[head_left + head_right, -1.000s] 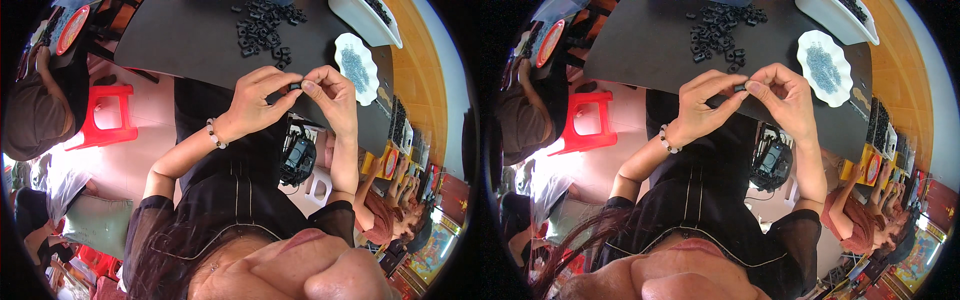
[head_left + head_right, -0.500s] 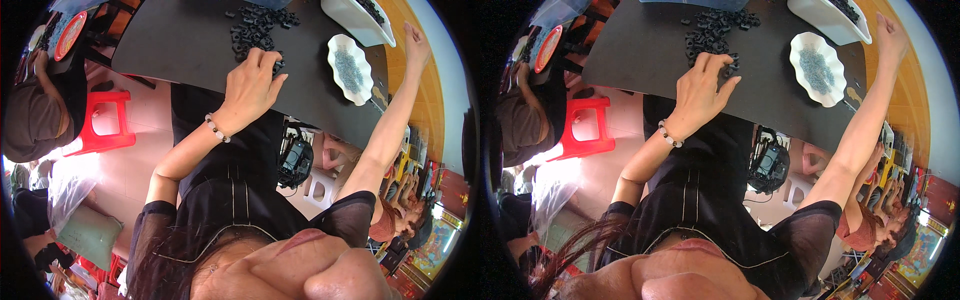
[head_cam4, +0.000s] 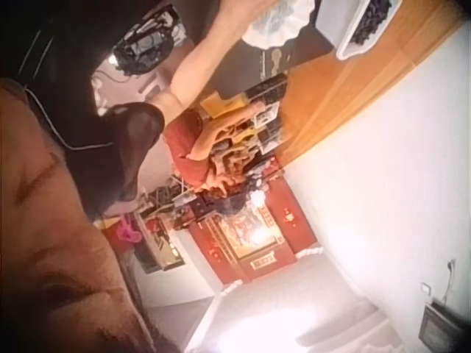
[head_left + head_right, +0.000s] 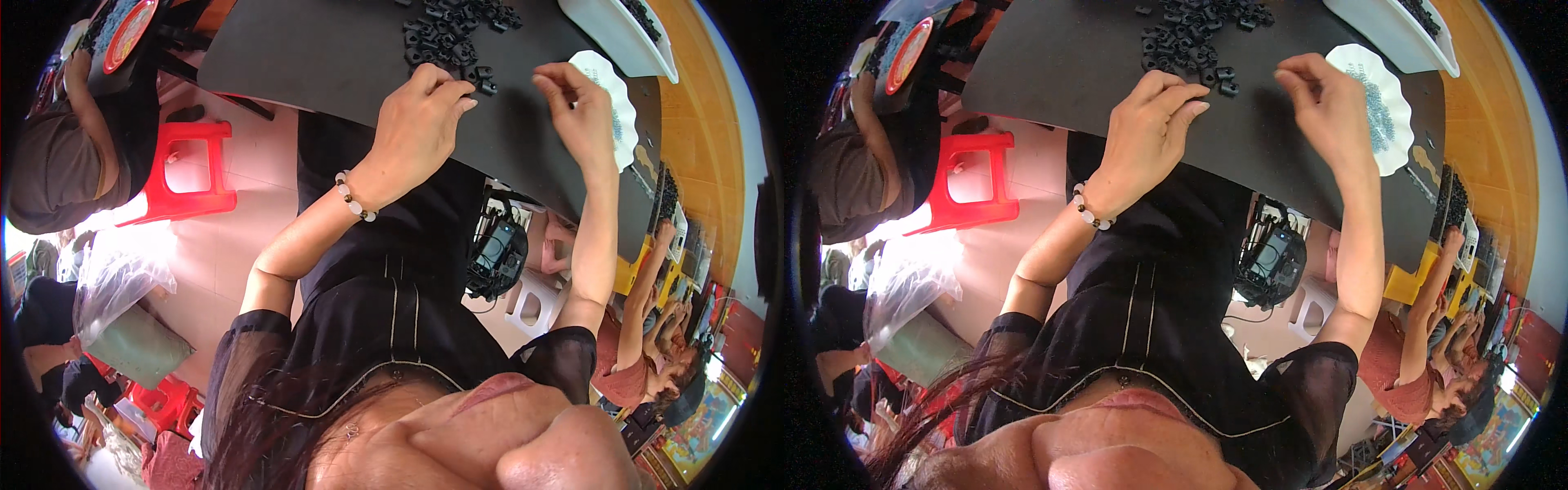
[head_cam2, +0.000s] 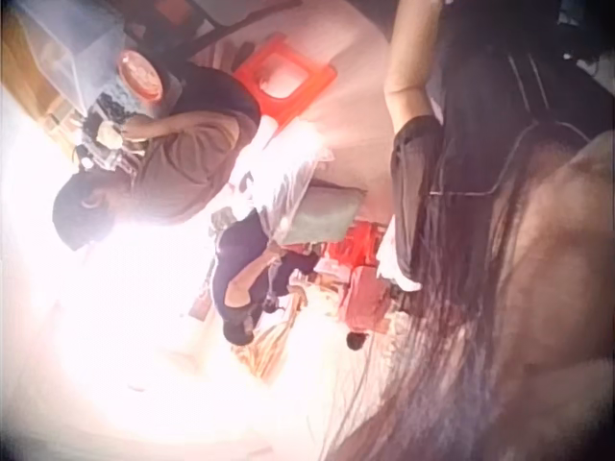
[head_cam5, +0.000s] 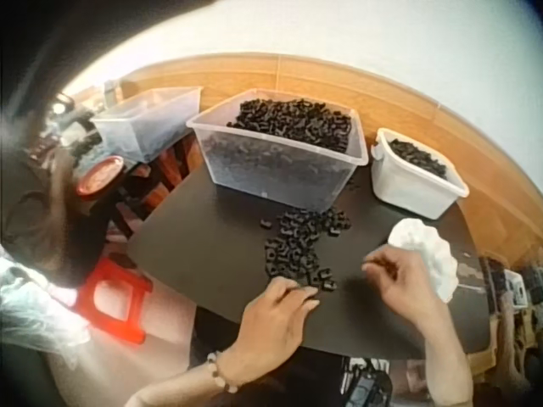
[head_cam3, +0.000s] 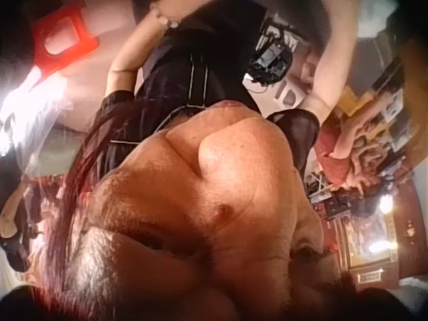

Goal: The person assembles plastic cord locks by picking up springs and plastic lock components and fitting the springs and lock parts together by hand.

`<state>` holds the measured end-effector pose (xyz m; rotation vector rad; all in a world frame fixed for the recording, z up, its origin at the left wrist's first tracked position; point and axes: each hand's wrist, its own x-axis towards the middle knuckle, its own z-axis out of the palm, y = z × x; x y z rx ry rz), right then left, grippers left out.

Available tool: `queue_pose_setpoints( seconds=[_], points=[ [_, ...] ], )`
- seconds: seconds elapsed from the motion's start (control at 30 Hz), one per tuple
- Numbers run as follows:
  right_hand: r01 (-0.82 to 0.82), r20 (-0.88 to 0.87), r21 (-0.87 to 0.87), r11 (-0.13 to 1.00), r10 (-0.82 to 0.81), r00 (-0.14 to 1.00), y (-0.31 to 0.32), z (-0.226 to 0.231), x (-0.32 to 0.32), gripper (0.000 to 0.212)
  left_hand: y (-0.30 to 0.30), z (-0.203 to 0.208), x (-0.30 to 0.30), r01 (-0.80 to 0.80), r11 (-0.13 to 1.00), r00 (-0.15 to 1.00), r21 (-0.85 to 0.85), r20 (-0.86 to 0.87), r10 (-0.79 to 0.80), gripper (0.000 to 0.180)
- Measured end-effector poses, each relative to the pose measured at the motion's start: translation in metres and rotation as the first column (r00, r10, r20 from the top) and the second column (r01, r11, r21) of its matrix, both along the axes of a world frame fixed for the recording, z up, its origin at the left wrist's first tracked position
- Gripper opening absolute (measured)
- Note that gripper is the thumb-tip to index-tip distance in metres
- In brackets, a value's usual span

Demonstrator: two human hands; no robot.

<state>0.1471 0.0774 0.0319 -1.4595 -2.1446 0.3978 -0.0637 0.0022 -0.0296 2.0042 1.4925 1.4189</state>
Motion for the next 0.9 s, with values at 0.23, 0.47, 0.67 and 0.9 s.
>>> queue_pose_setpoints(
  seconds=[0.23,0.47,0.67,0.9],
  points=[
    [-0.060,-0.044,-0.006,0.998,0.059,0.997,-0.019,0.003,-0.010,0.013,-0.008,0.014,-0.007,0.341,0.908,0.683,-0.242,0.728,-0.062,0.016],
    [0.245,0.063,0.155,0.957,-0.257,0.964,0.009,0.014,0.082,0.016,-0.013,0.025,-0.004,0.517,0.816,0.548,-0.260,0.832,-0.082,0.020],
    [0.352,0.195,0.061,0.934,-0.357,0.914,0.044,0.004,0.143,0.018,-0.011,0.017,0.006,0.558,0.789,0.540,-0.257,0.835,-0.109,0.020],
    [0.249,0.164,0.035,0.968,-0.252,0.954,0.079,0.001,0.135,0.026,-0.010,0.015,0.017,0.461,0.864,0.666,-0.202,0.723,-0.186,0.017]
  ],
)
